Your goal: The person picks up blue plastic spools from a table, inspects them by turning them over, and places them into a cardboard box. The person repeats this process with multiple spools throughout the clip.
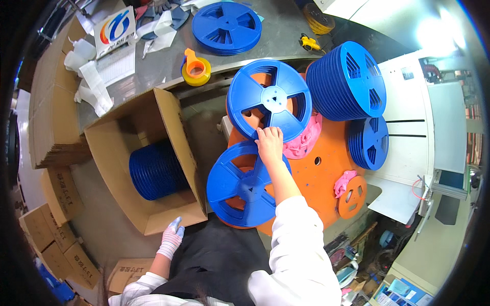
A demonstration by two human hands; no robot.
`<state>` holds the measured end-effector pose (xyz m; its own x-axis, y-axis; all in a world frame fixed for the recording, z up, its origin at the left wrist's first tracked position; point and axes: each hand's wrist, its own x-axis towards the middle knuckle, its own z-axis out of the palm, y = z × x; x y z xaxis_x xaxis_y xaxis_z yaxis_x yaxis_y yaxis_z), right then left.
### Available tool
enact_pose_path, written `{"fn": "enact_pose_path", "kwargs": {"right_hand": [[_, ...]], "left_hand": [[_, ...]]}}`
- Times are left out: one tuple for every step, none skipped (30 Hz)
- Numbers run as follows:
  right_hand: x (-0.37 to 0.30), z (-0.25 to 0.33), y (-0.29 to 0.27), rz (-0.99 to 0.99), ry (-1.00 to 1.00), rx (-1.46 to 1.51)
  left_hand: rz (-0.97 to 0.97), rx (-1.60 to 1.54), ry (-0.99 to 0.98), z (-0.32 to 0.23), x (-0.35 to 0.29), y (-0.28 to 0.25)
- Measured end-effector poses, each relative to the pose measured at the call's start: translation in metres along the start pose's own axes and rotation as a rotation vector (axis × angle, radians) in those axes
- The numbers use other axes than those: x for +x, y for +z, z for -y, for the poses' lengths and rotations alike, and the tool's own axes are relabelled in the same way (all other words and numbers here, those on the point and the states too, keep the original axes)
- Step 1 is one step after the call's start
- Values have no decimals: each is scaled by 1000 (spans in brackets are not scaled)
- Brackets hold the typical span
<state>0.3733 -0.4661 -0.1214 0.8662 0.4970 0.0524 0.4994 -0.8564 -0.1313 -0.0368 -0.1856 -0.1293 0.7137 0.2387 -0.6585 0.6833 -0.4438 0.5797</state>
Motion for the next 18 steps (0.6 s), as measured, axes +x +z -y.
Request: {"fn": "enact_pose_path", "kwargs": {"right_hand": [[4, 1, -7, 8, -4, 2], [7, 4, -17, -45, -5, 11], [10, 5, -32, -95, -10, 58], [12, 6, -50, -137, -17, 97], [13, 7, -70, -176, -23, 128], [11, 8, -92, -234, -26, 217], [7, 10, -115, -253, -19, 311], [0, 14, -138, -272, -16, 398], [-8, 18, -160, -288, -17, 482], [-18, 26, -181, -310, 21, 579], [-29, 33, -202, -299, 6, 627], [-40, 41, -221, -285, -8, 680], [-53, 52, -238, -278, -28, 736], [-69, 68, -252, -217, 26, 890], [-82, 86, -262, -192, 118, 1109], [-92, 105, -270, -170, 209, 1325], [-101, 124, -275, -155, 289, 1533], [-108, 144, -278, -208, 429, 1816]], "left_hand": [[-11, 95, 64, -12, -2, -5], [8, 102, 64, -25, -2, -8], [-3, 88, 100, -36, -2, -13], [13, 37, 82, -47, -1, -17], [25, 59, 89, -57, 0, -21], [22, 62, 113, -67, 2, -26], [30, 58, 120, -76, 3, -29], [35, 109, 158, -84, 5, -35], [48, 108, 181, -93, 6, -40], [38, 127, 233, -105, 10, -45], [77, 171, 207, -117, 10, -51], [119, 67, 219, -130, 12, -60], [114, -10, 265, -147, 12, -69], [110, -257, 280, -165, 12, -75], [-33, -373, 489, -183, 10, -83], [-210, -512, 556, -201, 7, -90], [-340, -610, 575, -216, 6, -104], [-496, -686, 593, -229, 4, -115]]}}
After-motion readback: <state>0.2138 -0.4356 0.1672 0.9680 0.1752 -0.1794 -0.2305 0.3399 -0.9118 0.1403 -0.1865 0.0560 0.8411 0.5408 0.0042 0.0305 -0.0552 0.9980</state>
